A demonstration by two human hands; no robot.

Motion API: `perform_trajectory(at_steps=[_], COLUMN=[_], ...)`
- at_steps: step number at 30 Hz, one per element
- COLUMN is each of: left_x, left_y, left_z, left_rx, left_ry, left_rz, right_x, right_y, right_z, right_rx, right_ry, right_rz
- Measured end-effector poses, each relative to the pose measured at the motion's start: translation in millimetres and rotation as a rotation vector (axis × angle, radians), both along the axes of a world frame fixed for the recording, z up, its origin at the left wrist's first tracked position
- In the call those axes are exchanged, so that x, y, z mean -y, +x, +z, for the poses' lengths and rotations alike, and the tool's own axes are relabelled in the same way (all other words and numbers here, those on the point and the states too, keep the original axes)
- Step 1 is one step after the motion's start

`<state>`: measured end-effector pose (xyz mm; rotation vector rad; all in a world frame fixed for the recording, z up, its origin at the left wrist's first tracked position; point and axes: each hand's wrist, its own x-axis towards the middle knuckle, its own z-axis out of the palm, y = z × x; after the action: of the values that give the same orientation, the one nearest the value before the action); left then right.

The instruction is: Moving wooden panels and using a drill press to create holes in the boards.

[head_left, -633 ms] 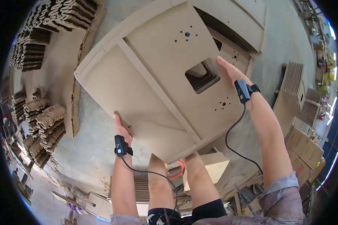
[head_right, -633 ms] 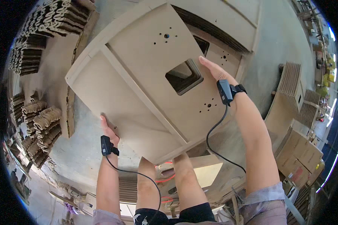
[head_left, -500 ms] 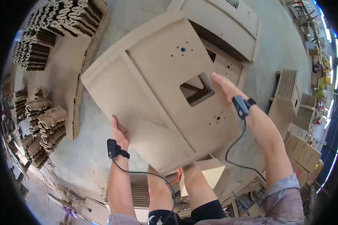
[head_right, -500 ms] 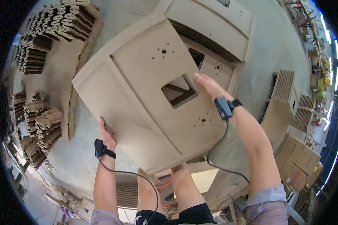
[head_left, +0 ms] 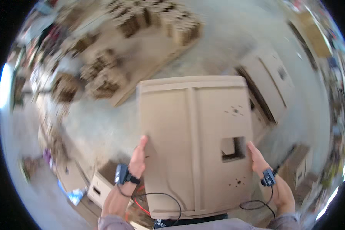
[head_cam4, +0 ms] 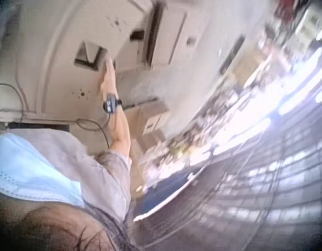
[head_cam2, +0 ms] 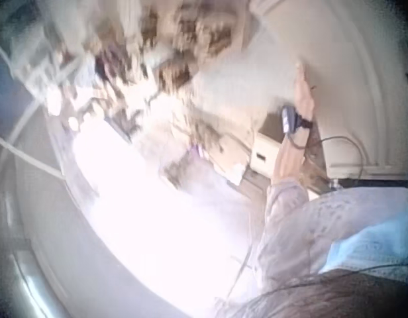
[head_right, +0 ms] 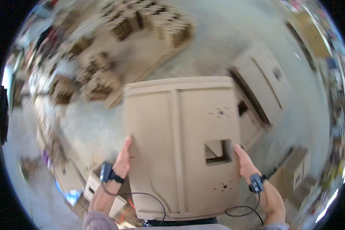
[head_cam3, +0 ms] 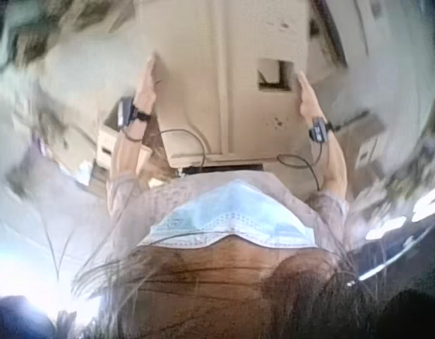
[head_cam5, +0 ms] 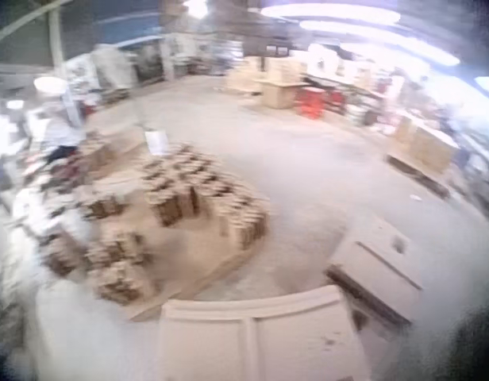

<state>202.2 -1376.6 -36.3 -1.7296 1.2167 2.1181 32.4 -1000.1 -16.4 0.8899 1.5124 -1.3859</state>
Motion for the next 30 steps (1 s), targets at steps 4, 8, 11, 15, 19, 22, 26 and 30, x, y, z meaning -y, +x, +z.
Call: perform_trajectory(at_steps=[4, 8, 11, 15, 19, 22, 26, 30], left_x=[17, 9, 11, 17, 41, 77, 126, 155], left_y=[28, 68, 97, 148, 229, 289, 406, 518], left_z=[3, -10, -7, -32, -49, -38, -52, -30], left_rx=[-0.12, -0.074, -0.074, -0.205, -0.275, -0.299, -0.355, -0.337], left_ry=[0.127, 0.004, 0.022, 0.056, 0.038, -0.005, -0.07, -0.064], left_rz=[-0.019, 0.099, 0.196, 0.252, 0.475, 0.648, 0.882, 1.238], right_x=[-18, -11, 22, 80, 146, 214, 359, 509], right_y=[-3, 5, 4, 40, 80, 99, 175, 273], right_z=[-28, -16, 17, 39, 31, 11, -1, -20], right_rx=[-0.164, -0.244, -0.153, -0.076, -0.145, -0.198, -0.211, -0.053], right_ry=[0.029, -0.083, 0.086, -0.262, -0.321, -0.228, -0.252, -0.317], right_rz=[0.167, 0.243, 0.233, 0.192, 0.369, 0.408, 0.733, 1.002])
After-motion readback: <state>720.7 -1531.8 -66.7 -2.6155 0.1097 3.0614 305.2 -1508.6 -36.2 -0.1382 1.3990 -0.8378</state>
